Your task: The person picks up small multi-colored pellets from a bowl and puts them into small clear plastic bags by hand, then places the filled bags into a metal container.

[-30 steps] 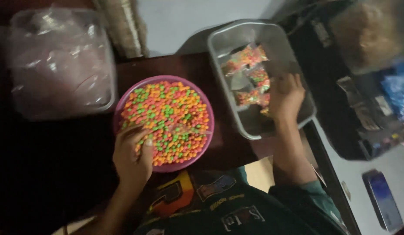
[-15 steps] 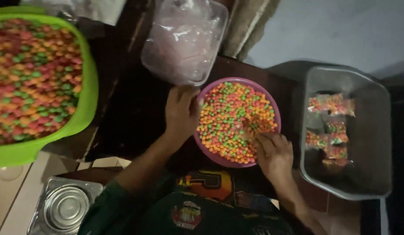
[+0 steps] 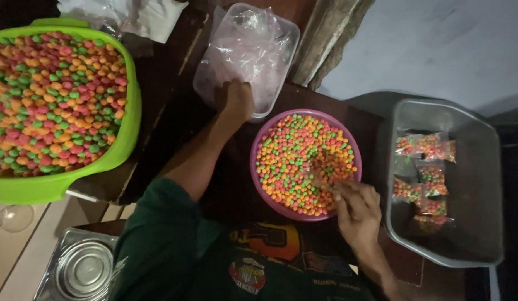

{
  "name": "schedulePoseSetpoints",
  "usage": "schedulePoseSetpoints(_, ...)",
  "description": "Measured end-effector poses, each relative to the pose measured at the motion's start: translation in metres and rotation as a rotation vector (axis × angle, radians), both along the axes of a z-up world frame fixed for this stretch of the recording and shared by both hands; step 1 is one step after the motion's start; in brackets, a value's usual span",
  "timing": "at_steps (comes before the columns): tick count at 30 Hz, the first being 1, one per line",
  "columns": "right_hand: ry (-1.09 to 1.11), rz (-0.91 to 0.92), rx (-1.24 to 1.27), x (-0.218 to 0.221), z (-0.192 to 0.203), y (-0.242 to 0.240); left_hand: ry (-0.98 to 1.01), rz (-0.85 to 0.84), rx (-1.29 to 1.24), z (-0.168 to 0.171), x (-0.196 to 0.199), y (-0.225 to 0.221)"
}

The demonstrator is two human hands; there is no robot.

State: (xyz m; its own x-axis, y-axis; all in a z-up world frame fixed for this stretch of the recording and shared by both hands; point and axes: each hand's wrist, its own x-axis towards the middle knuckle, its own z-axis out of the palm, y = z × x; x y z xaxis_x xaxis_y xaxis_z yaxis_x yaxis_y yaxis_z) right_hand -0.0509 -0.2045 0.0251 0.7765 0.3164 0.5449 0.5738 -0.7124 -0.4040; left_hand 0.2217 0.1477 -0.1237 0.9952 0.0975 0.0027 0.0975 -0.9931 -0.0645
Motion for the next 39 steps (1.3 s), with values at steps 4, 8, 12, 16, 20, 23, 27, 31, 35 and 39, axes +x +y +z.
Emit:
schedulePoseSetpoints(4, -0.005, 0.004, 0.044, -0.003, -0.001, -0.002, -0.197, 0.045, -0.100, 0.060, -0.054, -0.002)
schedulePoseSetpoints(8, 0.013, -0.014, 0.142, -0.002, -0.007, -0.002, -0.641, -0.045, -0.433, 0.035, -0.057, 0.001)
schedulePoseSetpoints(12, -0.003, -0.002, 0.186, 0.000, -0.017, -0.005, -0.642, -0.039, -0.793, 0.103, -0.124, -0.008)
schedulePoseSetpoints(16, -0.001, 0.040, 0.186, 0.001, -0.015, 0.003, -0.771, -0.082, -0.946, 0.112, -0.160, -0.017)
schedulePoseSetpoints(20, 0.011, 0.095, 0.239, 0.003, -0.006, 0.019, -0.607, 0.102, -1.510, 0.143, -0.191, -0.029)
schedulePoseSetpoints(23, 0.102, 0.122, 0.312, 0.001, 0.007, 0.035, -0.424, 0.099, -1.984, 0.130, -0.208, -0.052)
schedulePoseSetpoints(27, 0.426, 0.111, 0.655, 0.005, 0.014, 0.050, -0.249, 0.092, -2.186, 0.160, -0.246, -0.105)
schedulePoseSetpoints(31, 0.578, 0.054, 1.063, 0.007, 0.009, 0.063, 0.014, -0.031, -2.086, 0.108, -0.265, -0.116)
schedulePoseSetpoints(35, 0.482, 0.058, 0.873, 0.007, 0.005, 0.049, 0.133, 0.005, -1.987, 0.093, -0.269, -0.108)
schedulePoseSetpoints(39, 0.458, 0.068, 0.694, 0.002, 0.013, 0.043, 0.184, 0.053, -1.789, 0.152, -0.275, -0.105)
